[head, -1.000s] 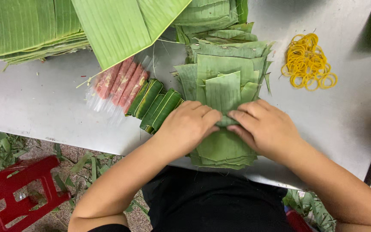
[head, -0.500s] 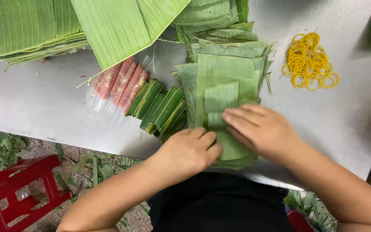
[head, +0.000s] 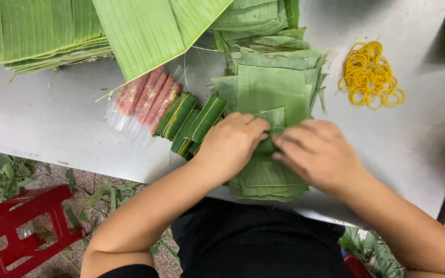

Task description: The person folds a banana leaf around a sausage roll, rolls it into a tight cylinder, and secures it with a yellow rubber band, placing the finished wrapped roll with a growing pile of completed rolls on the stainless steel table.

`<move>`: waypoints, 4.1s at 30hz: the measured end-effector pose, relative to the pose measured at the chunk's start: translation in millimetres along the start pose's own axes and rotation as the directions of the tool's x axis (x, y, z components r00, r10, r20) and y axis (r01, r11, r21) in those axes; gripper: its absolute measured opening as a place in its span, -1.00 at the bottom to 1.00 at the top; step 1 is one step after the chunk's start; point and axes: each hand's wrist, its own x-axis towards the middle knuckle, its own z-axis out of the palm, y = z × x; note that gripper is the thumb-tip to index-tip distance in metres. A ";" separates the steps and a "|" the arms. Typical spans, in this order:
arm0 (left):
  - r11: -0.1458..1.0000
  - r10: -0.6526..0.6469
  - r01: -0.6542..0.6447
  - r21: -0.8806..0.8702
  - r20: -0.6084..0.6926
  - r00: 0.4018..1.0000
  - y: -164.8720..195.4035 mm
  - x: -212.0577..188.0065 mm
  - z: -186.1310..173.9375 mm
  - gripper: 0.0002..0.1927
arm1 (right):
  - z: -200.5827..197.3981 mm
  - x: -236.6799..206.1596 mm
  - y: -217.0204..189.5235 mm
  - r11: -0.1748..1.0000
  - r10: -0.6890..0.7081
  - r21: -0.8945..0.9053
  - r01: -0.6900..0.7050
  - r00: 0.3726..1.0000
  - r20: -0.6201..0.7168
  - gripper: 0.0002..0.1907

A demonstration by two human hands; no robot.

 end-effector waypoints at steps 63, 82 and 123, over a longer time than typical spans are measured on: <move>0.411 -0.271 0.230 -0.882 0.123 0.955 27.0 -37.4 -3.6 -0.49 | -25.6 -1.6 -16.1 0.952 0.182 0.260 -0.163 0.982 -0.051 -0.55; 0.661 -0.053 0.076 -0.747 0.055 0.997 20.1 -47.4 1.0 0.03 | -34.1 -6.0 -28.2 0.886 0.106 0.455 -0.085 0.994 -0.020 -0.34; 0.947 0.305 -0.311 -0.076 -0.081 0.949 43.5 -43.9 -4.5 0.12 | 5.4 -44.5 2.6 -0.161 0.418 0.906 -0.392 0.804 0.423 -0.92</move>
